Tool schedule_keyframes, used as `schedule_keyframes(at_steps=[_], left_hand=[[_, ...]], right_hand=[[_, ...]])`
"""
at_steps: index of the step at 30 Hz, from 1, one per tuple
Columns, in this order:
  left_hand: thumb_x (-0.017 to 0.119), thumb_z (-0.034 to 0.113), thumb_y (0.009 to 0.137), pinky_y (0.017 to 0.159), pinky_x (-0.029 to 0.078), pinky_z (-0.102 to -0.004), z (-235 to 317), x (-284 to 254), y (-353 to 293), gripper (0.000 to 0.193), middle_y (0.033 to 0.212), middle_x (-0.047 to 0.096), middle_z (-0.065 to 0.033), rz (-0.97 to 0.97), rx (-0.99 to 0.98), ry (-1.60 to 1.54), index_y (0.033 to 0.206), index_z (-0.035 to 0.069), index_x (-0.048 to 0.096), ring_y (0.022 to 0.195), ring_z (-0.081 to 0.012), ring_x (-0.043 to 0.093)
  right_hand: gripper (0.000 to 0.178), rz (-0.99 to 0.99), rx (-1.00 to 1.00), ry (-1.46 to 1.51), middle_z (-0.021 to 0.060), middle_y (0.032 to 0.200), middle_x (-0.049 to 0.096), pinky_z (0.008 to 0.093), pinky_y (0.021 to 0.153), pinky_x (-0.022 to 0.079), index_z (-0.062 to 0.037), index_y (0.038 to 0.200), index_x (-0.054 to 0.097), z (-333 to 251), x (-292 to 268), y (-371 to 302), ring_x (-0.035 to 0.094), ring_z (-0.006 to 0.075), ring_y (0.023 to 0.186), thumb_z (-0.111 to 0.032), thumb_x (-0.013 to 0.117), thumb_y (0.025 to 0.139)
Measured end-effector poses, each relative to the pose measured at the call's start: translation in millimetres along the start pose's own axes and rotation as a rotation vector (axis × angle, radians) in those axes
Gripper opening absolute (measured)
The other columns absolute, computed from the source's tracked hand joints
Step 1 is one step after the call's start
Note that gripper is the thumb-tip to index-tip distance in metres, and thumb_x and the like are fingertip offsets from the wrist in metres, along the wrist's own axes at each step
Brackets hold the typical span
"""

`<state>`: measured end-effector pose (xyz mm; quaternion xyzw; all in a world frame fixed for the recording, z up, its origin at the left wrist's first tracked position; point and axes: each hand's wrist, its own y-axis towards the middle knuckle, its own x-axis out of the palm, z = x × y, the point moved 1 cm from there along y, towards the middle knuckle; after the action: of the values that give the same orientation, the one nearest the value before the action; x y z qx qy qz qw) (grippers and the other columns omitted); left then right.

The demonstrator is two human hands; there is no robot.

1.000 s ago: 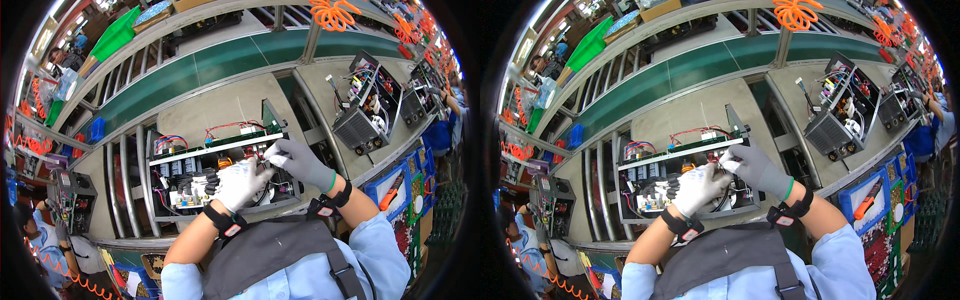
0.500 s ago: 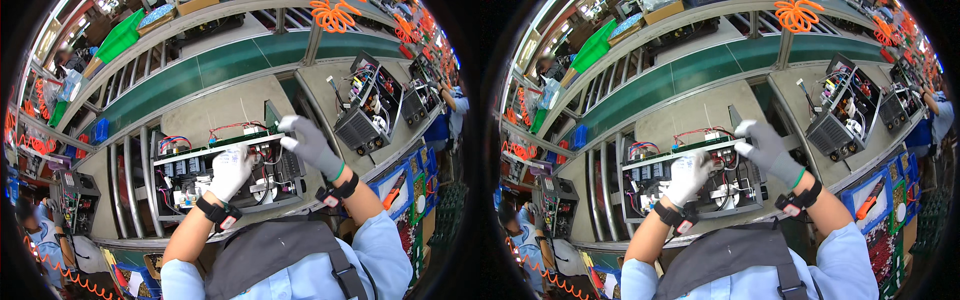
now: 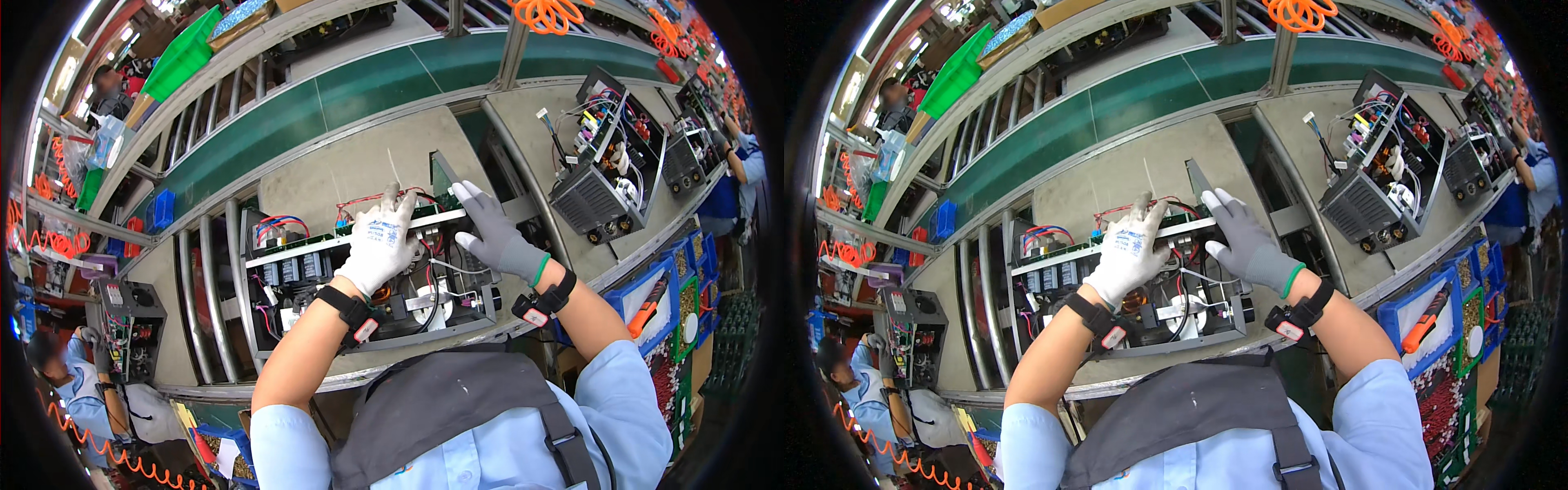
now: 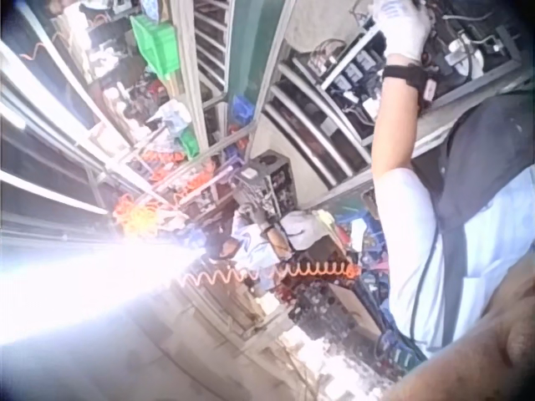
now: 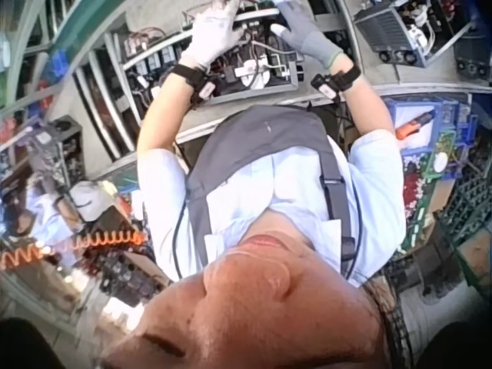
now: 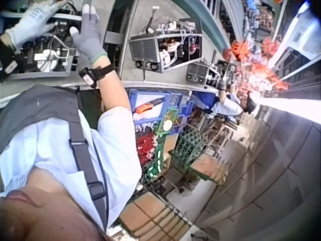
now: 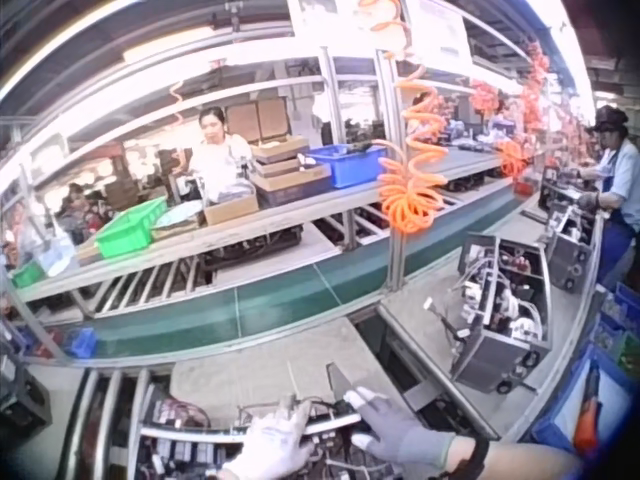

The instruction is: Assembling internal components and wiring of a welding machine on a production line.

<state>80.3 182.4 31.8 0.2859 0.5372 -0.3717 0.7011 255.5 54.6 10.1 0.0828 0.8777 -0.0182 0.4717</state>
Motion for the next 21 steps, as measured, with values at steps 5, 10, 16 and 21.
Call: schedule_keyframes(at_steps=[5,10,16,21], left_hand=[[0.069,0.023,0.067,0.095,0.044,-0.0498,-1,-2,-3,0.077,0.141,0.038,-0.0249,0.005,0.023,-0.013,0.137,0.008,0.042,0.119,-0.0391,0.052],[0.069,0.024,0.066,0.098,0.042,-0.0486,0,3,1,0.079,0.142,0.040,-0.0230,-0.008,-0.009,0.023,0.138,0.009,0.040,0.120,-0.0391,0.051],[0.070,0.027,0.070,0.106,0.036,-0.0463,1,3,8,0.078,0.148,0.031,-0.0259,-0.021,0.021,-0.023,0.140,0.013,0.040,0.128,-0.0414,0.043],[0.070,0.028,0.071,0.104,0.037,-0.0471,0,-27,-45,0.076,0.143,0.034,-0.0292,0.224,-0.001,0.099,0.139,0.012,0.040,0.126,-0.0438,0.044]], right_hand=[[0.076,0.042,-0.047,0.013,0.0202,0.145,0.030,0.0452,0.107,0.034,-0.0108,0.148,0.022,3,5,-2,0.032,0.0409,0.131,-0.018,0.061,0.084],[0.074,0.045,-0.044,-0.016,0.0205,0.146,0.029,0.0447,0.109,0.032,-0.0110,0.148,0.022,4,7,-1,0.032,0.0412,0.131,-0.019,0.060,0.085],[0.087,-0.013,-0.071,0.410,0.0239,0.153,0.020,0.0378,0.116,0.019,-0.0014,0.149,0.015,28,-1,-13,0.016,0.0346,0.144,-0.035,0.064,0.085],[0.117,-0.169,-0.077,0.544,0.0229,0.155,0.012,0.0377,0.116,0.017,0.0003,0.150,0.002,8,2,-97,0.014,0.0322,0.145,-0.042,0.079,0.073]])
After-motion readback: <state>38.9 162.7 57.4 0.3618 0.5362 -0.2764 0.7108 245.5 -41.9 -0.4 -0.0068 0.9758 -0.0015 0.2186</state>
